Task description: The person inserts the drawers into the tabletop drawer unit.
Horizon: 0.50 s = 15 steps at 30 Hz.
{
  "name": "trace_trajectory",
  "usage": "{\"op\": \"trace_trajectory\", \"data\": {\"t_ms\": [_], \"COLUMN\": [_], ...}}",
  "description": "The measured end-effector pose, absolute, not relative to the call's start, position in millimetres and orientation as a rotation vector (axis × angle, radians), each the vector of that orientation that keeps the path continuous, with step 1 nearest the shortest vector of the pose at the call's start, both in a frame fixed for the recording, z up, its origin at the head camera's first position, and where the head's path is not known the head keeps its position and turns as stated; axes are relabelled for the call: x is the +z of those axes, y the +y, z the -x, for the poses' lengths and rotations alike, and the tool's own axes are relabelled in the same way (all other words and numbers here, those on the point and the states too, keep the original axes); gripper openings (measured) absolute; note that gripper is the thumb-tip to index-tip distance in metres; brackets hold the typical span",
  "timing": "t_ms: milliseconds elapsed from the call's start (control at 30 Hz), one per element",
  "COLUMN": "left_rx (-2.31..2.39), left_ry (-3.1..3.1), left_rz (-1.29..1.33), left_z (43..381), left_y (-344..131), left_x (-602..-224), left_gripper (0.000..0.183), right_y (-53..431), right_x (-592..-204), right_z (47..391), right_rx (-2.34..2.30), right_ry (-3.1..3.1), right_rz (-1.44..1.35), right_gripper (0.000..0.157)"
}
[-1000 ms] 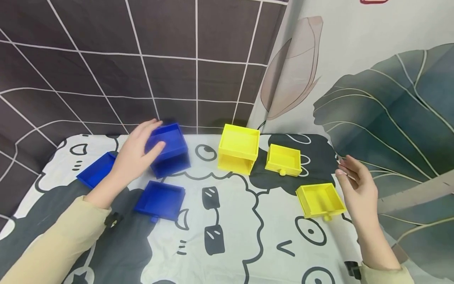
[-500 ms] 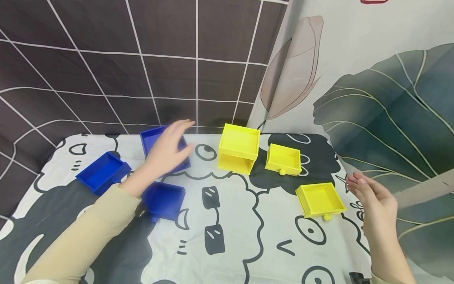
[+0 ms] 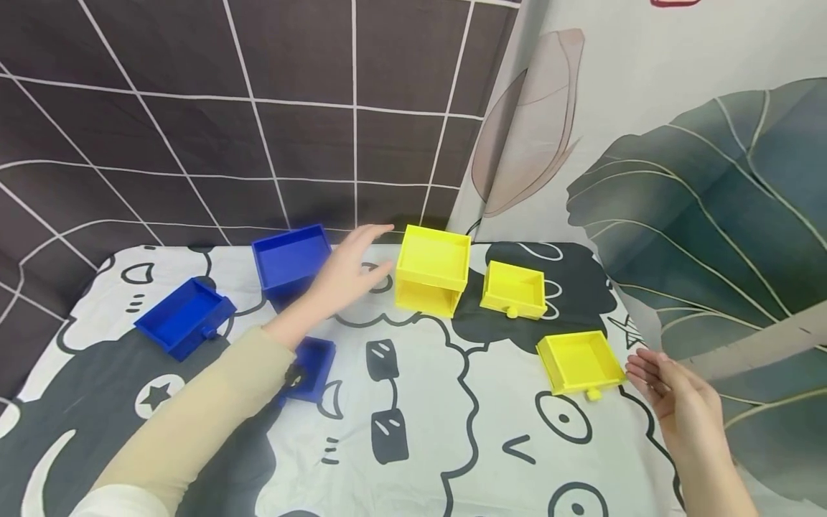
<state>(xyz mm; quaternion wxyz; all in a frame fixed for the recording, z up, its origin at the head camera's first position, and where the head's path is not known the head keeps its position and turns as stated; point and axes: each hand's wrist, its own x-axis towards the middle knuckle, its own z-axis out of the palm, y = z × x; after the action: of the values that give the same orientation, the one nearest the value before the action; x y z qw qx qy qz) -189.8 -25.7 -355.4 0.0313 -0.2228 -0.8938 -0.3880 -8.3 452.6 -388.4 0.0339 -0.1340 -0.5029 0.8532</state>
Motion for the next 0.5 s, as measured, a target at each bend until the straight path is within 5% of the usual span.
{"op": "trace_trajectory", "data": {"t_ms": [500], "left_rx": [-1.393], "left_ry": [-2.769], "left_rz": [0.588], "left_z": [210.8], "left_y": [-0.5], "left_x": [-368.1], "left_gripper": [0.062], "right_y": [469.5], "right_x": [-417.8], "right_z": [-5.1], "right_rx": [2.868], "right_ry": [-1.622], "right_rz": [0.688], "right_gripper": [0.044]}}
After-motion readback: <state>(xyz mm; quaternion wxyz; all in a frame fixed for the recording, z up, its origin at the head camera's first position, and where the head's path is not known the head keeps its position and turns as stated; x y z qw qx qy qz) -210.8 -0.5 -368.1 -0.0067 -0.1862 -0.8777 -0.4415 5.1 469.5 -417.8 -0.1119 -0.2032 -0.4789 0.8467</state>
